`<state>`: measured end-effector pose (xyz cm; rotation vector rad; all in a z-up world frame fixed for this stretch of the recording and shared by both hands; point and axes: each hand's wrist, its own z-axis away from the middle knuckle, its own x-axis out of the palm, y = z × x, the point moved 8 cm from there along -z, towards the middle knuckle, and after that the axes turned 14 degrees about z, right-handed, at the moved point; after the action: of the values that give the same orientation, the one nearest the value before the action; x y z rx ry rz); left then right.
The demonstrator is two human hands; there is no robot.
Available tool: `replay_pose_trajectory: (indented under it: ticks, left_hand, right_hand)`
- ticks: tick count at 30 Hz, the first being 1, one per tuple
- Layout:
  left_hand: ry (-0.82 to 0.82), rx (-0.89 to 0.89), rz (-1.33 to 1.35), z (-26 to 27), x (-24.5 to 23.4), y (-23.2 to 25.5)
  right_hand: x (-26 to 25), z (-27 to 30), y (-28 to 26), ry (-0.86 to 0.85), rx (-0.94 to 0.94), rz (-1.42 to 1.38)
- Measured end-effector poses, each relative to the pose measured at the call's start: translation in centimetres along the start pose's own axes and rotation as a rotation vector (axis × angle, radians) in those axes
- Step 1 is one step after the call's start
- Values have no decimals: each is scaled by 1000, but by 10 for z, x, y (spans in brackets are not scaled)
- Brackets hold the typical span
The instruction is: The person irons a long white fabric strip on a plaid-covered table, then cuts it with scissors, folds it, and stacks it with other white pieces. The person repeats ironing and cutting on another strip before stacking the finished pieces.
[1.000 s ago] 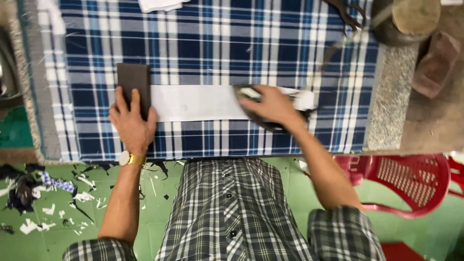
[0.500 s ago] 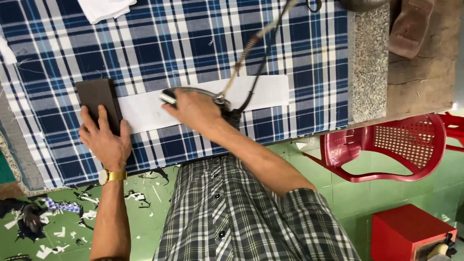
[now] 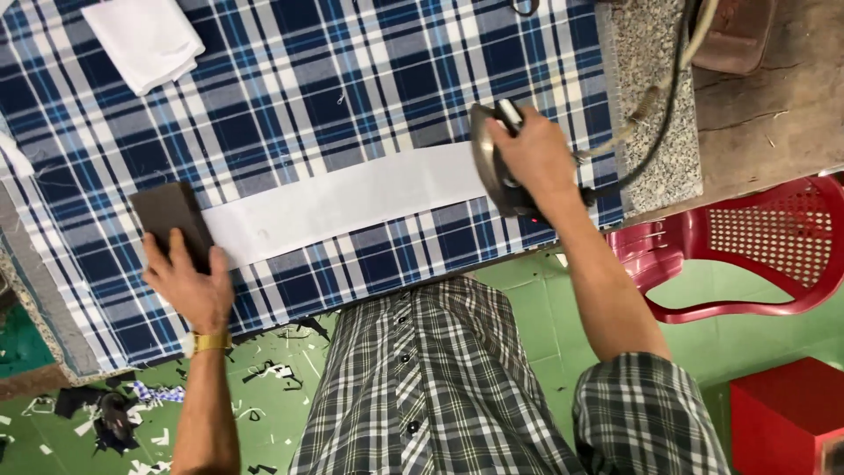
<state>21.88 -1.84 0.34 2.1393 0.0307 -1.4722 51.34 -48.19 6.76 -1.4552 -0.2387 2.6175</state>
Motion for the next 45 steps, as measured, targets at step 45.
replay_pose_trajectory:
  ticks: [45]
  left_hand:
    - [-453, 356, 184, -6, 200, 399]
  right_hand:
    - [-174, -352, 476, 538, 229, 66]
